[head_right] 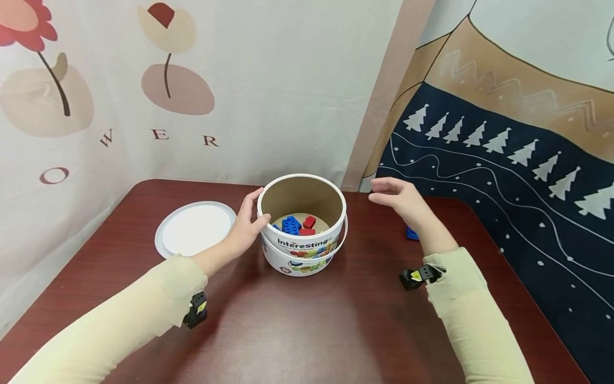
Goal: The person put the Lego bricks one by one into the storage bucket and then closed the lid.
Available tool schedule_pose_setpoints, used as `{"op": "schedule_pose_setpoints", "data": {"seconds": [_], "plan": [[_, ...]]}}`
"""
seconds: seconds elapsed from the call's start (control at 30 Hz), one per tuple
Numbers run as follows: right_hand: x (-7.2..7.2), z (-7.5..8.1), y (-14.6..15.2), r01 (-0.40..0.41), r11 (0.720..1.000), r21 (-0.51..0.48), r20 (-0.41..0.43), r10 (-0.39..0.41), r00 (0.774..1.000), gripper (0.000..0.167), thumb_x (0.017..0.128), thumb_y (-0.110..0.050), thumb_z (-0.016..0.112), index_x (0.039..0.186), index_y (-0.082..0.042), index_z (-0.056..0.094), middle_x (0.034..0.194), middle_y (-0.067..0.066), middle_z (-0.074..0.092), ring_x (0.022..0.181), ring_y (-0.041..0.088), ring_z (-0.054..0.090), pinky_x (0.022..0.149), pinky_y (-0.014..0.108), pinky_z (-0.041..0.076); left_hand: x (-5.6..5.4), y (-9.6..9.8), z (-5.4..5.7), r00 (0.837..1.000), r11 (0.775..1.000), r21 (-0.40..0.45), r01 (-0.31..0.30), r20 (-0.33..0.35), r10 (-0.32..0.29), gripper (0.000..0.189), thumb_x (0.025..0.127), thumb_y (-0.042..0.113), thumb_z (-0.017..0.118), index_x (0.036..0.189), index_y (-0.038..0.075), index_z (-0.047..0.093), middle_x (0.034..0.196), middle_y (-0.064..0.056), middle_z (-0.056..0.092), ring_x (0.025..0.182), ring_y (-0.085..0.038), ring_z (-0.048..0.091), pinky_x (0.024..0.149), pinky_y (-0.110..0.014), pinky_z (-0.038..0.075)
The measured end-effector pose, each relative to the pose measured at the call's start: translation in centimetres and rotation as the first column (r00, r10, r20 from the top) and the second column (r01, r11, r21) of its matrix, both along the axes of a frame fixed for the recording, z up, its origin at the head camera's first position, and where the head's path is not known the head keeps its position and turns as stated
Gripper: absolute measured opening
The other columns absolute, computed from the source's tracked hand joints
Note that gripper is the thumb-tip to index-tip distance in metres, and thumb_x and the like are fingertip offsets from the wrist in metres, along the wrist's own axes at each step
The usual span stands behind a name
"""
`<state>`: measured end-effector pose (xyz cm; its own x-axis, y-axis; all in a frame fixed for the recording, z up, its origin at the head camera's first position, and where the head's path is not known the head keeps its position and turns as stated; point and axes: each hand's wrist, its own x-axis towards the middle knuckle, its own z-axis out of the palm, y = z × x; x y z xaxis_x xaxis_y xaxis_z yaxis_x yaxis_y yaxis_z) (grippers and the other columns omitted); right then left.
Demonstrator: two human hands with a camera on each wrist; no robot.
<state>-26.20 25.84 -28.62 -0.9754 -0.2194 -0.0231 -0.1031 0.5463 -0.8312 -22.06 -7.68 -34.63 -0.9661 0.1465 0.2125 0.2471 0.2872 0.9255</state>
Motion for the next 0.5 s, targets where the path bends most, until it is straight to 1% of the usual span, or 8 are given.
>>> {"op": "schedule_pose_setpoints", "data": {"seconds": [0.07, 0.13, 0.2, 0.27, 0.33, 0.4, 0.43, 0.5], "plan": [[-0.1, -0.6, 1.3, 0.027, 1.0, 0.007, 0.008, -0.027, 1.0, 0.05, 0.091, -0.034, 0.057, 0.134, -0.01, 0.046, 0.107, -0.023, 0.052, 0.102, -0.003, 0.049, 0.104, 0.034, 0.038, 0.4, 0.0, 0.5, 1.0, 1.0, 0.006, -0.004, 0.01, 0.004, 0.064, 0.089, 0.004, 0.051, 0.144, -0.005, 0.02, 0.148, -0.022, 0.025, 0.134, -0.034, 0.029, 0.112, -0.047, 0.027], [-0.2, -1.2, 2.6, 0.058, 0.998, 0.009, 0.017, -0.058, 0.998, 0.051, 0.091, -0.037, 0.057, 0.134, -0.012, 0.045, 0.105, -0.025, 0.05, 0.1, -0.005, 0.048, 0.106, 0.039, 0.036, 0.4, 0.0, 0.6, 1.0, 1.0, 0.001, -0.005, 0.013, 0.005, 0.065, 0.089, 0.004, 0.052, 0.144, -0.005, 0.019, 0.148, -0.022, 0.024, 0.135, -0.034, 0.028, 0.113, -0.046, 0.026], [-0.3, -2.1, 4.0, 0.091, 0.995, 0.029, 0.016, -0.091, 0.996, 0.052, 0.09, -0.039, 0.057, 0.133, -0.013, 0.045, 0.103, -0.026, 0.049, 0.098, -0.006, 0.047, 0.104, 0.037, 0.037, 0.3, 0.0, 0.5, 1.0, 1.0, -0.003, 0.0, 0.015, 0.0, 0.065, 0.089, 0.004, 0.051, 0.144, -0.006, 0.019, 0.148, -0.022, 0.023, 0.135, -0.034, 0.028, 0.113, -0.047, 0.026], [-0.5, -3.1, 5.2, 0.127, 0.99, 0.054, 0.018, -0.128, 0.992, 0.055, 0.09, -0.04, 0.057, 0.134, -0.011, 0.043, 0.105, -0.024, 0.048, 0.097, -0.006, 0.047, 0.101, 0.036, 0.038, -0.3, -0.2, -0.3, 1.0, 1.0, 0.005, 0.002, 0.017, -0.002, 0.065, 0.089, 0.005, 0.052, 0.145, -0.004, 0.019, 0.149, -0.021, 0.023, 0.135, -0.033, 0.027, 0.112, -0.048, 0.026], [-0.7, -4.2, 6.3, 0.166, 0.984, 0.072, 0.019, -0.167, 0.986, 0.06, 0.09, -0.04, 0.058, 0.137, -0.008, 0.041, 0.114, -0.013, 0.051, 0.103, 0.001, 0.049, 0.103, 0.038, 0.039, -1.0, -0.3, -1.3, 1.0, 1.0, 0.005, -0.001, 0.013, 0.001, 0.065, 0.089, 0.007, 0.052, 0.145, -0.001, 0.02, 0.149, -0.019, 0.023, 0.135, -0.032, 0.028, 0.112, -0.048, 0.027], [-0.9, -5.3, 7.2, 0.201, 0.977, 0.071, 0.033, -0.203, 0.979, 0.066, 0.09, -0.039, 0.057, 0.141, -0.004, 0.036, 0.129, 0.005, 0.049, 0.114, 0.015, 0.047, 0.106, 0.046, 0.035, -1.6, -0.3, -2.3, 1.0, 1.0, 0.004, -0.006, 0.002, 0.006, 0.065, 0.09, 0.008, 0.053, 0.146, 0.002, 0.021, 0.149, -0.017, 0.024, 0.135, -0.03, 0.029, 0.112, -0.047, 0.027], [-0.9, -5.7, 7.6, 0.217, 0.974, 0.064, 0.046, -0.22, 0.974, 0.069, 0.09, -0.039, 0.057, 0.143, -0.002, 0.033, 0.136, 0.013, 0.043, 0.121, 0.022, 0.043, 0.108, 0.051, 0.031, -1.9, -0.4, -2.8, 1.0, 1.0, 0.007, -0.009, -0.004, 0.009, 0.066, 0.09, 0.01, 0.054, 0.146, 0.005, 0.021, 0.149, -0.015, 0.024, 0.135, -0.028, 0.029, 0.112, -0.047, 0.028], [-0.9, -6.6, 8.4, 0.248, 0.968, 0.046, 0.074, -0.251, 0.965, 0.071, 0.091, -0.037, 0.056, 0.145, 0.0, 0.027, 0.147, 0.025, 0.029, 0.13, 0.036, 0.032, 0.109, 0.055, 0.026, -2.1, -0.3, -3.1, 1.0, 1.0, 0.001, -0.014, -0.019, 0.014, 0.066, 0.089, 0.011, 0.055, 0.146, 0.006, 0.022, 0.149, -0.013, 0.026, 0.134, -0.027, 0.03, 0.112, -0.046, 0.029]]}}
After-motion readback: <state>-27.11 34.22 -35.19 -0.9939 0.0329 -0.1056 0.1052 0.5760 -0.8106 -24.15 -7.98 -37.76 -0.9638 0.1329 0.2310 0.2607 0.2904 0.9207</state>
